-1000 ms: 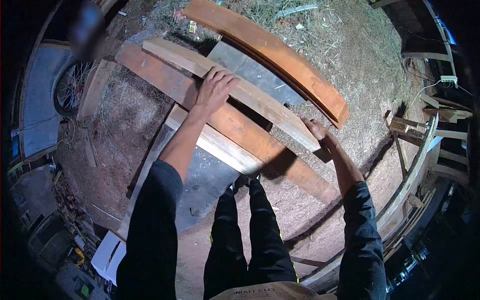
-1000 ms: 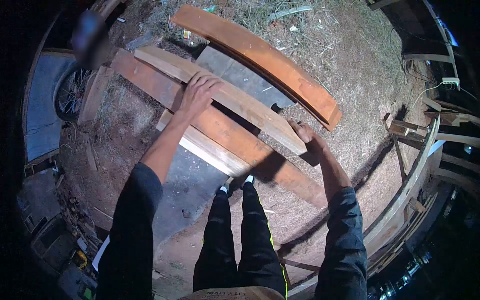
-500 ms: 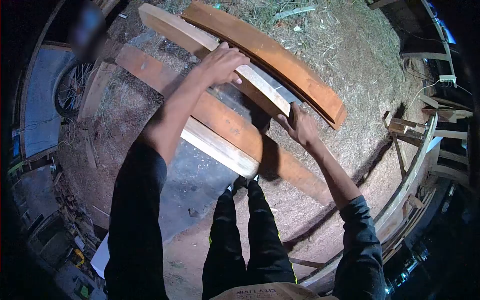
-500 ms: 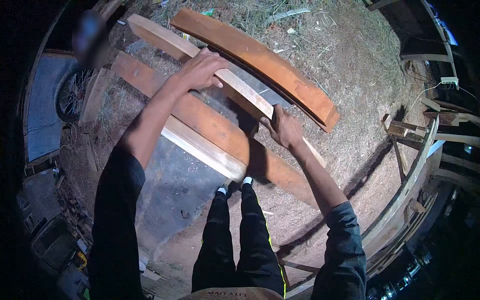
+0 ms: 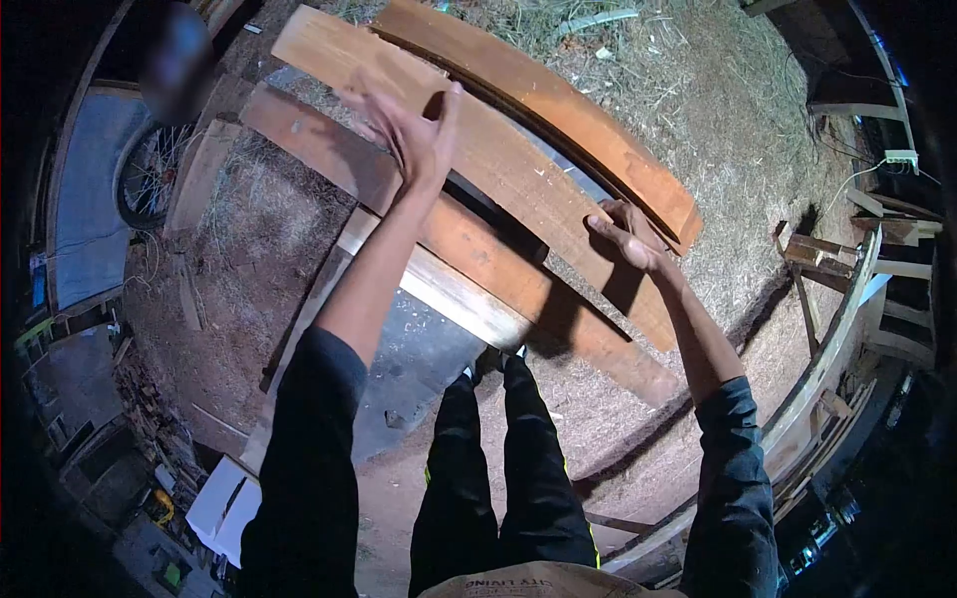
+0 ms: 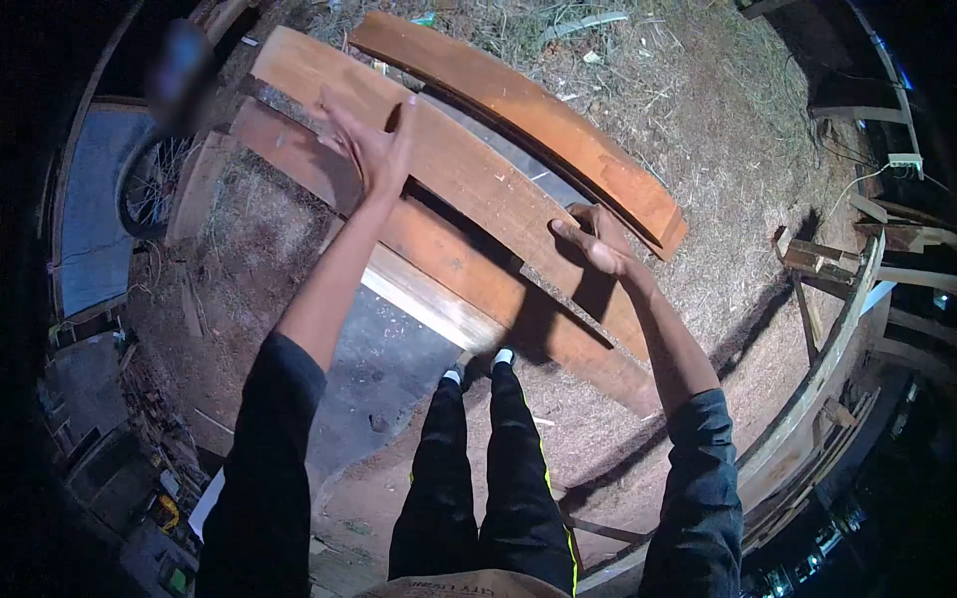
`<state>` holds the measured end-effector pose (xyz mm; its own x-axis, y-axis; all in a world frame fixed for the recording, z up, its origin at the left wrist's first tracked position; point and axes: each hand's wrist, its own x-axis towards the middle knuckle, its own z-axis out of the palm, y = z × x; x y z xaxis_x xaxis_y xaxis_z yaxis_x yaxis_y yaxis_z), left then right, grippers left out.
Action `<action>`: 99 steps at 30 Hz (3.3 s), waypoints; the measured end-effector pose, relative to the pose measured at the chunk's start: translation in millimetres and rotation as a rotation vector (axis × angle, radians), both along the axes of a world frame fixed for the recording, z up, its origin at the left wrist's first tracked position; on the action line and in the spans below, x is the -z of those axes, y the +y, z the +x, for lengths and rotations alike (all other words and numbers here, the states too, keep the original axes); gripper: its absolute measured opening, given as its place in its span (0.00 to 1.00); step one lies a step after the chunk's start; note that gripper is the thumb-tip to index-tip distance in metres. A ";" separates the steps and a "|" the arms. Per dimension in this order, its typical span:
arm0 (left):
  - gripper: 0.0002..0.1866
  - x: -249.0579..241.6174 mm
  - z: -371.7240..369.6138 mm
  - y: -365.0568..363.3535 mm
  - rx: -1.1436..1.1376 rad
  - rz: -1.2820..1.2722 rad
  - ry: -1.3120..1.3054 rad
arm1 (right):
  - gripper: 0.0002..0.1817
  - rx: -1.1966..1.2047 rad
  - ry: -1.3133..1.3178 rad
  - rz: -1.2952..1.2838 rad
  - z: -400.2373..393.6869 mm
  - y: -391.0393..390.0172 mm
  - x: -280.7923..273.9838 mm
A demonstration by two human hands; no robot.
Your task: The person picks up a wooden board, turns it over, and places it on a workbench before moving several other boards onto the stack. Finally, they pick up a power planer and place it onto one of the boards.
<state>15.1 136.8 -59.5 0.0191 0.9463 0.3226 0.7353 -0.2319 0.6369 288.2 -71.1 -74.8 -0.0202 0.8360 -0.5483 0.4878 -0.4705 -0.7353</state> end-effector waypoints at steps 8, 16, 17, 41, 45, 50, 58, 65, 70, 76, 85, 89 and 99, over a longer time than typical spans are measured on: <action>0.49 15.7 -0.1 22.7 -0.271 -0.535 -0.647 | 0.31 0.010 -0.061 0.023 -5.2 -7.2 0.9; 0.41 11.9 -9.6 29.4 -0.195 -0.803 -0.867 | 0.34 0.051 -0.135 0.065 -9.3 -11.8 -3.9; 0.43 5.6 -10.0 26.2 -0.203 -0.893 -0.873 | 0.34 0.047 -0.177 0.101 -9.0 -14.4 2.0; 0.18 51.7 -13.0 9.2 -0.259 -0.975 -1.490 | 0.61 -0.017 -0.449 0.321 -7.3 -35.7 -16.4; 0.24 34.0 -17.3 0.6 -0.171 -0.913 -1.559 | 0.62 -0.047 -0.489 0.329 -4.7 -36.3 -16.7; 0.30 28.7 -18.3 -2.2 -0.201 -0.917 -1.686 | 0.59 0.020 -0.582 0.502 -14.2 -49.5 -12.9; 0.28 41.1 -24.4 0.2 -0.234 -0.918 -1.721 | 0.62 0.035 -0.639 0.585 -18.1 -58.7 -8.9; 0.25 31.0 -22.3 -0.6 -0.206 -0.933 -1.688 | 0.62 0.046 -0.639 0.583 -21.3 -60.0 -9.1; 0.27 36.7 -17.7 0.1 -0.186 -0.924 -1.566 | 0.57 0.039 -0.564 0.499 -21.3 -55.5 -11.5; 0.30 41.4 -9.6 7.9 -0.178 -1.018 -1.329 | 0.54 0.037 -0.398 0.381 -16.1 -55.3 9.7; 0.25 106.3 -12.1 31.2 -0.281 -1.272 -0.906 | 0.60 0.079 -0.544 0.454 -15.0 -59.5 51.1; 0.26 162.4 -14.9 42.8 -0.224 -1.307 -0.880 | 0.60 0.081 -0.607 0.466 -16.1 -59.3 64.1; 0.39 115.6 13.1 30.4 -0.152 -1.251 -0.870 | 0.61 0.144 -0.608 0.386 -18.2 -50.1 76.2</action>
